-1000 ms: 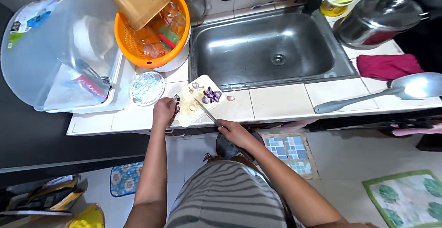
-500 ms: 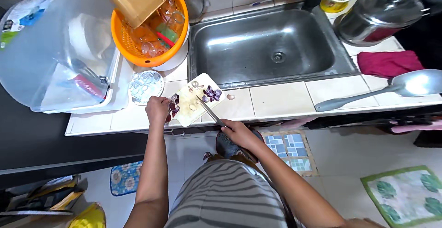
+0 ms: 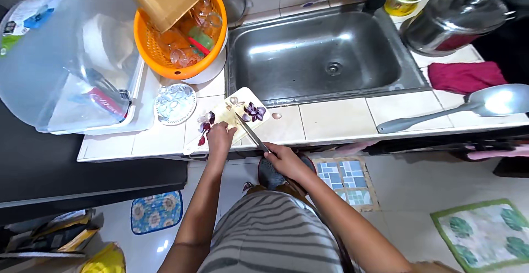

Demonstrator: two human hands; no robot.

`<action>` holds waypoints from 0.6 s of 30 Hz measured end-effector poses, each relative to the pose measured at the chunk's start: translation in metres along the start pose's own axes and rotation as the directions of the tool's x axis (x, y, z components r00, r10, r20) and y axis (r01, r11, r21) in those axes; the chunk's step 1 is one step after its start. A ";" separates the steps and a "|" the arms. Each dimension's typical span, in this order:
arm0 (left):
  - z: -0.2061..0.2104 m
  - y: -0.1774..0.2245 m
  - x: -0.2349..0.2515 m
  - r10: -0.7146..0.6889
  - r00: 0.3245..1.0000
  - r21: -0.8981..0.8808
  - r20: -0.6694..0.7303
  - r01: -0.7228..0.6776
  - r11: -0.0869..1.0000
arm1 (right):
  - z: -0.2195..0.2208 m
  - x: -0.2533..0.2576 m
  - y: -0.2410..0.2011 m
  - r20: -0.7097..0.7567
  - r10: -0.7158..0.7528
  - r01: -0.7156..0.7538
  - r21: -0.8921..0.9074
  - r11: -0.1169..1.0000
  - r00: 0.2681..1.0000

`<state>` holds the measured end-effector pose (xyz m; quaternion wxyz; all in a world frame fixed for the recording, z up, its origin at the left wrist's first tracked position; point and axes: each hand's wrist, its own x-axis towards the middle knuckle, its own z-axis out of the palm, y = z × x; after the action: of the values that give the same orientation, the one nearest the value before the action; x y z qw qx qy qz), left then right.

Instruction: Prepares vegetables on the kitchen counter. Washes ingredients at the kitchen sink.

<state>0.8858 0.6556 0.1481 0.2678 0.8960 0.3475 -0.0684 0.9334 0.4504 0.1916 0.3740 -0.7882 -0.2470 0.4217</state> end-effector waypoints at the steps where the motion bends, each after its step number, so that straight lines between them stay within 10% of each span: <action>1: 0.000 -0.002 0.001 0.039 0.999 -0.019 0.005 -0.039 0.999 | 0.000 0.000 0.000 0.002 0.006 -0.006 0.002 1.000 1.000; 7: 0.003 -0.022 0.004 0.324 0.946 -0.049 -0.007 -0.324 0.945 | 0.003 -0.002 0.000 -0.016 -0.017 0.017 -0.005 1.000 1.000; 18: 0.009 -0.016 -0.003 0.300 0.951 0.091 -0.071 -0.293 0.952 | 0.015 -0.001 -0.020 0.073 0.081 -0.074 -0.087 0.993 0.994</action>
<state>0.8733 0.6595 0.1346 0.2242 0.9500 0.2171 -0.0035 0.9189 0.4670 0.2029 0.3140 -0.7957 -0.2479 0.4548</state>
